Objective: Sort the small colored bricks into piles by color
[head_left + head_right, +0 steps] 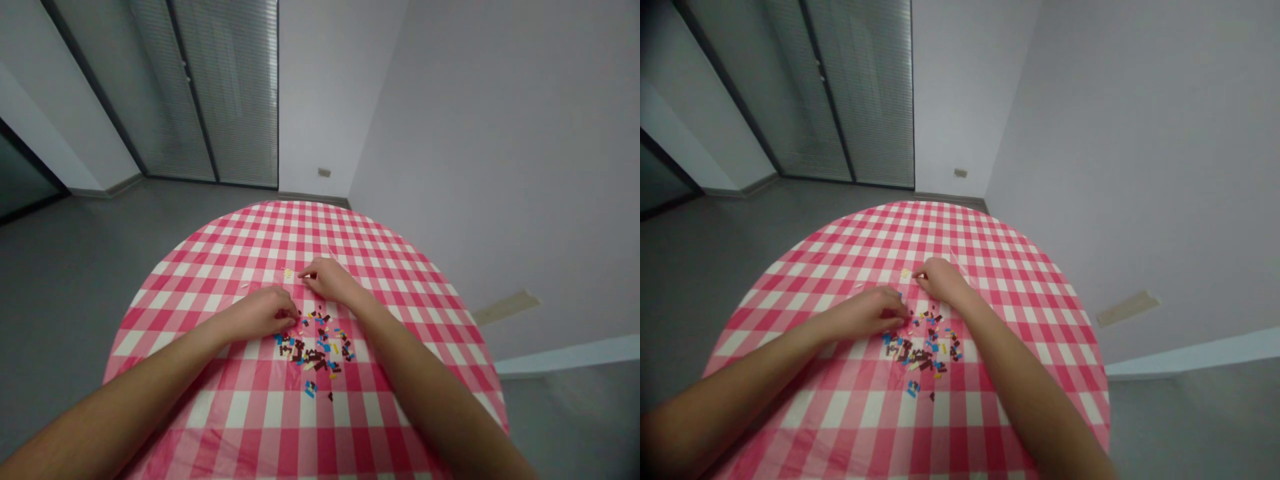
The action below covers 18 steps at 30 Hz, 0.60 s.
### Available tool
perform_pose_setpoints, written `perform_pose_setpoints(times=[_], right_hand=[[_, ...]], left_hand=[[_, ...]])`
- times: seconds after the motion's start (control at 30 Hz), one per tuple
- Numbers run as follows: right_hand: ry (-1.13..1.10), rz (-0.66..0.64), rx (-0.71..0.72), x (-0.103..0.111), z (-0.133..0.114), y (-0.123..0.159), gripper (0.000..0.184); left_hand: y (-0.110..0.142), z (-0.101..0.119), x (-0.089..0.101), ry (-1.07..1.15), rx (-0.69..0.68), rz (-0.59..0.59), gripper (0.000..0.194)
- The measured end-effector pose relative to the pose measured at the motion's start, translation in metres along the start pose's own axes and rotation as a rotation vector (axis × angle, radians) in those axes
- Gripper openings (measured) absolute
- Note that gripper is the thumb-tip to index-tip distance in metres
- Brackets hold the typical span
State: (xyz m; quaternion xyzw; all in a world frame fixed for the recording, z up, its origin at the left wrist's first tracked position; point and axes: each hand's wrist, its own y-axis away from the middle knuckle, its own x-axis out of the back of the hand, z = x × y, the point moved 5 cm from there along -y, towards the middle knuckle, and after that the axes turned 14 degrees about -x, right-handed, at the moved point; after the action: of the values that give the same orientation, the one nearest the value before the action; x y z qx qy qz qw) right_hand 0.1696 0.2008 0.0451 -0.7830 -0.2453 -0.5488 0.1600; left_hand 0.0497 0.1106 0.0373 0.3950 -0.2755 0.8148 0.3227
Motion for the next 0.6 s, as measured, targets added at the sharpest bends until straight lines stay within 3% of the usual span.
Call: perform_pose_setpoints(times=[0.13,0.2,0.37,0.6], right_hand=[[-0.017,-0.27,0.023,0.002,0.007,0.03,0.026],[-0.017,-0.33,0.024,0.002,0.009,0.041,0.027],[0.012,-0.31,0.002,-0.004,0.013,0.048,0.031],[0.057,-0.295,-0.02,-0.008,0.009,0.048,0.023]], left_hand=[[-0.003,0.004,-0.012,0.022,-0.042,-0.005,0.018],[-0.004,0.004,-0.017,0.02,-0.046,0.005,0.015],[-0.008,0.009,-0.026,-0.018,-0.004,-0.001,0.011],[-0.01,0.014,-0.028,-0.043,0.024,-0.005,0.015]])
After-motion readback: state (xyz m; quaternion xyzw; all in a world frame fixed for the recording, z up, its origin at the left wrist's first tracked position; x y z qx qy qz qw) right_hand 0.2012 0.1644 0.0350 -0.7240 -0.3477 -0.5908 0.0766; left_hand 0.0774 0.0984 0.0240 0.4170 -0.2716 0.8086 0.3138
